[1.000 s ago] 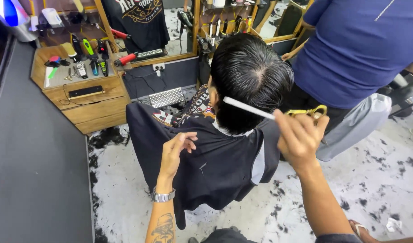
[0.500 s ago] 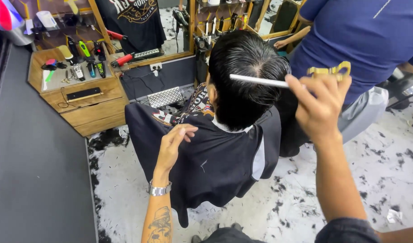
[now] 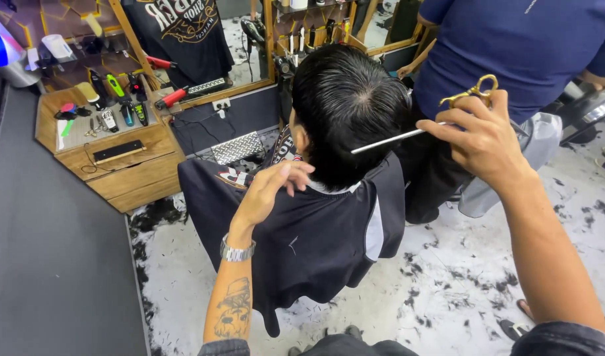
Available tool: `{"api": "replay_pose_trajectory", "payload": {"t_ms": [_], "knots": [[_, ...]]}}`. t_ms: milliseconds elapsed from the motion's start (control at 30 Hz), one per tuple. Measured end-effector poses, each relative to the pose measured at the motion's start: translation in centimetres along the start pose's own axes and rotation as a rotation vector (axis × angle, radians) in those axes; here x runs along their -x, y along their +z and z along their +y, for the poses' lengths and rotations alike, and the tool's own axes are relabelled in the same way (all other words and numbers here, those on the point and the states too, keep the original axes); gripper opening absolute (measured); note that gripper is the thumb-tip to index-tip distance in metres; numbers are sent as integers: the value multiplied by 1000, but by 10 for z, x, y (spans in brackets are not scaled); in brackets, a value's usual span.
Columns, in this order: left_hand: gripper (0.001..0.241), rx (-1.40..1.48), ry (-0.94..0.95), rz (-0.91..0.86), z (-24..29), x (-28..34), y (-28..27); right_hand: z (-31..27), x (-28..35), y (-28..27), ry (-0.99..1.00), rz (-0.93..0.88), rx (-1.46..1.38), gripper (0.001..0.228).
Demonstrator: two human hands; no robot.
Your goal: The person uses a comb and shears to trim a client's hair in a barber shop. They repeatedly comb sections of hair and cut along the sides and back, removing small amounts of hair throughout the clip.
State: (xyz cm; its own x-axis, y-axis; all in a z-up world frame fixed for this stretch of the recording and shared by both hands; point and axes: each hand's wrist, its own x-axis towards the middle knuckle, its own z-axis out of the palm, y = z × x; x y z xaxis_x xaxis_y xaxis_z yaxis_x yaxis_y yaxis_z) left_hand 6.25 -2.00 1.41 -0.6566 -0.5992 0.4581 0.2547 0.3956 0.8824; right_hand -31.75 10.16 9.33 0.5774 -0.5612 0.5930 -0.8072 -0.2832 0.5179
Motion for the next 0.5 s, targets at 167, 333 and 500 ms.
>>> {"api": "replay_pose_trajectory", "payload": {"t_ms": [167,333,500], "knots": [[51,-124,-92,-216,39,-50,18,7,49,5,131,-151,56,57],[57,-270,-276,-286,80,-80,30,-32,62,-3,343,-188,-215,41],[59,-351,-230,-294,56,-77,36,-72,36,31,594,673,-485,19]]}}
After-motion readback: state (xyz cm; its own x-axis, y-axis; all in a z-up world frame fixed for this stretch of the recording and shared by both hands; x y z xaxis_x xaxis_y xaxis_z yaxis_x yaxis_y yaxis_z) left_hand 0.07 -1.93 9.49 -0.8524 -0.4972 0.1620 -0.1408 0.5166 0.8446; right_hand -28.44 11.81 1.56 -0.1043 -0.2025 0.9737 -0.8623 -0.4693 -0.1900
